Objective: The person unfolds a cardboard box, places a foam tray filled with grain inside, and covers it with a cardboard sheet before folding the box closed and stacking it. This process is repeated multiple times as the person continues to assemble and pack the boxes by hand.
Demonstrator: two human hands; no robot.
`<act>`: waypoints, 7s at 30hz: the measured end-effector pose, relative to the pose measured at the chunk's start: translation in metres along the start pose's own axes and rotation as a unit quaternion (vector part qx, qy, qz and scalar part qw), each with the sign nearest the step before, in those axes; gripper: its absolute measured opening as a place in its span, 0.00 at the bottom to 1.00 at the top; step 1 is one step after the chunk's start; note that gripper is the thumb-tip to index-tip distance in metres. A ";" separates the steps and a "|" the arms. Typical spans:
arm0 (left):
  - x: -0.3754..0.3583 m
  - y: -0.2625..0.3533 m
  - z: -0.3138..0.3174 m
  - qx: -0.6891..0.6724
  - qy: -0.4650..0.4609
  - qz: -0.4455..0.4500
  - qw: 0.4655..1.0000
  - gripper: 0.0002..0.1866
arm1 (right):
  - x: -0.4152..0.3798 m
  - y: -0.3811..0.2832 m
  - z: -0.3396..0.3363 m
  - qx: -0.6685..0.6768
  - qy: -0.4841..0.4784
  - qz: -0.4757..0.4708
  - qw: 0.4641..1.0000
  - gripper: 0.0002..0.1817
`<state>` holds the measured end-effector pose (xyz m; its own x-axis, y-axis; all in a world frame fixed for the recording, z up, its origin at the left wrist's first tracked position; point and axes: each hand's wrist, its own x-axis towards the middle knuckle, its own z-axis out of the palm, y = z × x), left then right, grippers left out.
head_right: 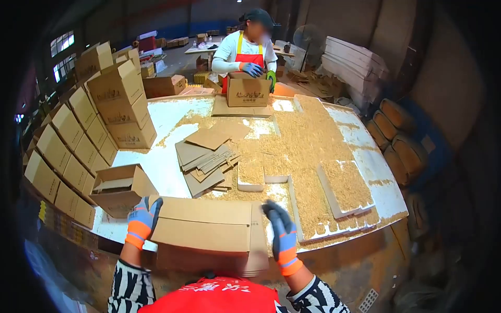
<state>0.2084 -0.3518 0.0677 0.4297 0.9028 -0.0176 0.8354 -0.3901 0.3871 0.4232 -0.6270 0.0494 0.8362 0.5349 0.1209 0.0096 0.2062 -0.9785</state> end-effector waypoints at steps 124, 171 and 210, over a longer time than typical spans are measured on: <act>0.032 -0.067 0.044 -0.346 -0.010 0.071 0.935 0.22 | 0.087 0.072 -0.282 0.132 0.280 0.049 0.950 0.24; -0.010 0.075 0.007 -0.007 -0.134 0.630 0.765 0.17 | 0.042 -0.036 0.061 -0.784 -0.440 -0.071 0.433 0.13; 0.023 -0.071 0.056 -0.546 -0.189 -0.040 0.815 0.32 | 0.177 -0.067 -0.014 -0.261 -0.308 -0.181 0.897 0.19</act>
<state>0.1783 -0.3133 -0.0112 0.6367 0.7161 -0.2860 0.1523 0.2468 0.9570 0.5785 -0.5575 0.1345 0.2655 0.8949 0.3588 0.6092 0.1327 -0.7819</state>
